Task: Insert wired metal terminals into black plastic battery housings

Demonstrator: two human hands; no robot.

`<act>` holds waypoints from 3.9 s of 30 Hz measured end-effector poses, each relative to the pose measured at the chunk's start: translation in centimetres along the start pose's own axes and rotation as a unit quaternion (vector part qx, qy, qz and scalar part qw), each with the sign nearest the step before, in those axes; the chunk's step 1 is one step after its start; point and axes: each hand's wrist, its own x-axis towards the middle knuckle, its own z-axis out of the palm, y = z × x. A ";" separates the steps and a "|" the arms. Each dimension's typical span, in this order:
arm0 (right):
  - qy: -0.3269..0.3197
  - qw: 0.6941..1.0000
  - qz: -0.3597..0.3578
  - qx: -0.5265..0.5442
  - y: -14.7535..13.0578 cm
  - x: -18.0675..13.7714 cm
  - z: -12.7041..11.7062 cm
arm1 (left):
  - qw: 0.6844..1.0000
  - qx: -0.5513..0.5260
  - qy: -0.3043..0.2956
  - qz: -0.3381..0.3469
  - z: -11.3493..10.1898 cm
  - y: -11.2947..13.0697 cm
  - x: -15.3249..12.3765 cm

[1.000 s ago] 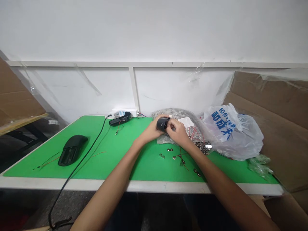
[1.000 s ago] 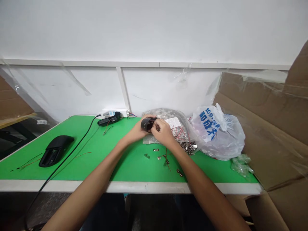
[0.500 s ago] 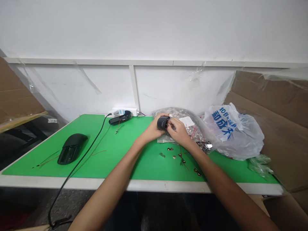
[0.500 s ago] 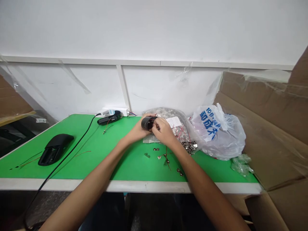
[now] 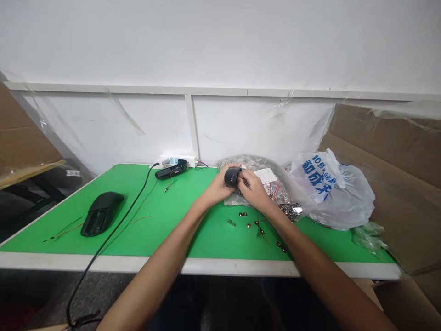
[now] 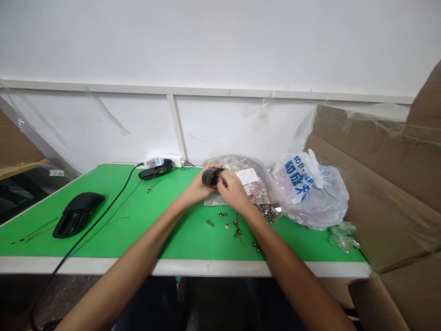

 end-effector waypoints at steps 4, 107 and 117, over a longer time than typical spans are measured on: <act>0.011 1.000 0.001 0.006 0.1 -0.1 0.2 | 1.000 0.001 0.000 0.001 0.1 -0.1 -0.1; 0.090 0.882 0.267 0.378 -1.7 1.5 -2.1 | 0.709 -0.607 -0.129 -0.335 0.2 2.2 0.2; 0.065 0.928 0.232 0.283 -1.1 1.5 -2.4 | 0.714 -0.602 -0.116 -0.339 0.3 1.6 0.1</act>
